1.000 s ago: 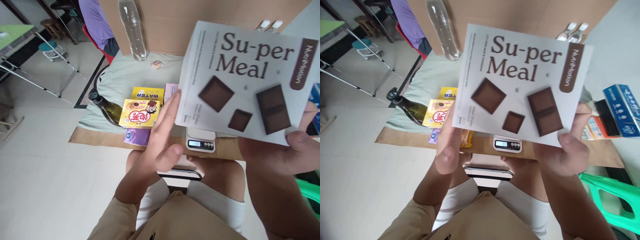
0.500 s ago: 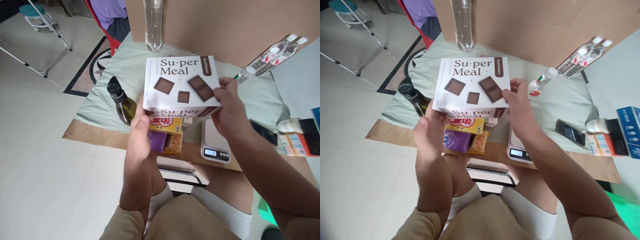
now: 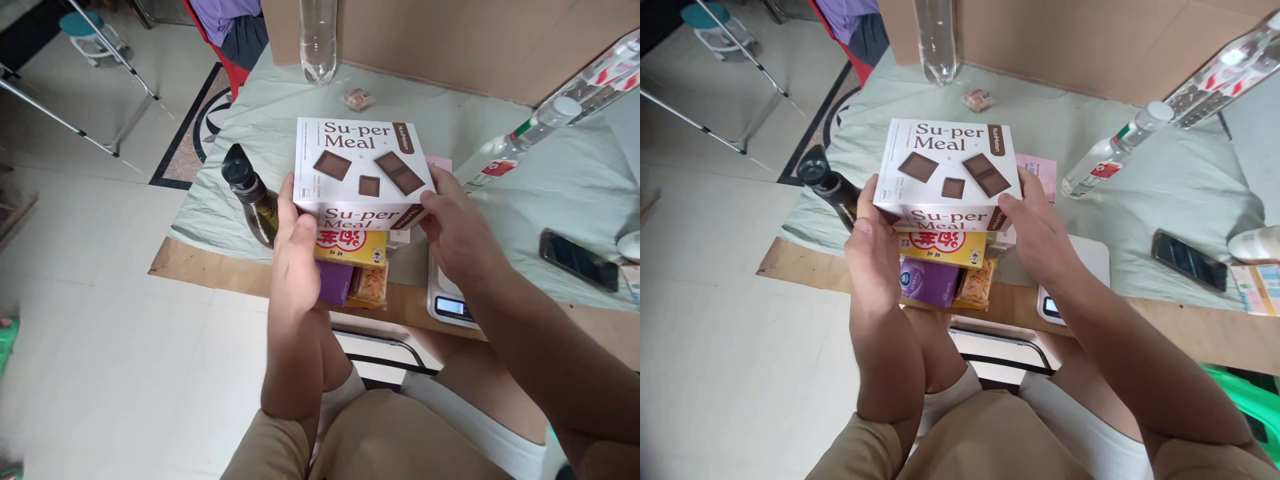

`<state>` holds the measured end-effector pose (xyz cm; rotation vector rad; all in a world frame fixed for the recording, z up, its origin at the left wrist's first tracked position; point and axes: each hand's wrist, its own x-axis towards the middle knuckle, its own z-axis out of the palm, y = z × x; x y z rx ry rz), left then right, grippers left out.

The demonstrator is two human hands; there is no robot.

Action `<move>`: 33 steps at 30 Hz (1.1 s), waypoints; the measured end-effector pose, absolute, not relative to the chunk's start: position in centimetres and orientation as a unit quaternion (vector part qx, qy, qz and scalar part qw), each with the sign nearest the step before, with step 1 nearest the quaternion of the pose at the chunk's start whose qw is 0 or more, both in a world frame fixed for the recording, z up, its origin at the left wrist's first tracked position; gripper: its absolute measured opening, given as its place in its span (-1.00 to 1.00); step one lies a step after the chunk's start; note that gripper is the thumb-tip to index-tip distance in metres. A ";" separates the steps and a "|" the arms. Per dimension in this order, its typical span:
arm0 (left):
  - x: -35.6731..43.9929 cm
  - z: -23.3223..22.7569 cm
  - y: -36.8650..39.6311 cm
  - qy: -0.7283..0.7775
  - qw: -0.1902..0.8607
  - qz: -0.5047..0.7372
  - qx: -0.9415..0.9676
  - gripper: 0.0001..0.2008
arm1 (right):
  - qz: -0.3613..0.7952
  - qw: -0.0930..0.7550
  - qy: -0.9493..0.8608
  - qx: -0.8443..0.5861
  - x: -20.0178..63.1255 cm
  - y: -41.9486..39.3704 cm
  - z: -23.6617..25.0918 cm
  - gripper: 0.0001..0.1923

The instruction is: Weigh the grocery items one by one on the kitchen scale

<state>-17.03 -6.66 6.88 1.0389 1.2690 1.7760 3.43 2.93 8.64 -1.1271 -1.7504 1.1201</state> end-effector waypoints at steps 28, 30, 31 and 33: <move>4.6 2.1 -6.2 0.254 0.351 0.531 0.728 -0.35 | 0.144 0.670 -0.292 -0.668 40.1 -13.0 1.7 -0.58; 8.3 1.1 -5.4 0.248 0.392 0.472 0.749 -0.37 | 0.111 0.658 -0.298 -0.683 43.7 -11.9 1.1 -0.51; 10.5 0.8 -5.0 0.250 0.407 0.449 0.756 -0.37 | 0.098 0.655 -0.298 -0.688 45.5 -11.0 1.0 -0.47; 14.9 0.4 -4.4 0.251 0.428 0.417 0.762 -0.34 | 0.072 0.647 -0.301 -0.697 49.0 -8.4 1.2 -0.41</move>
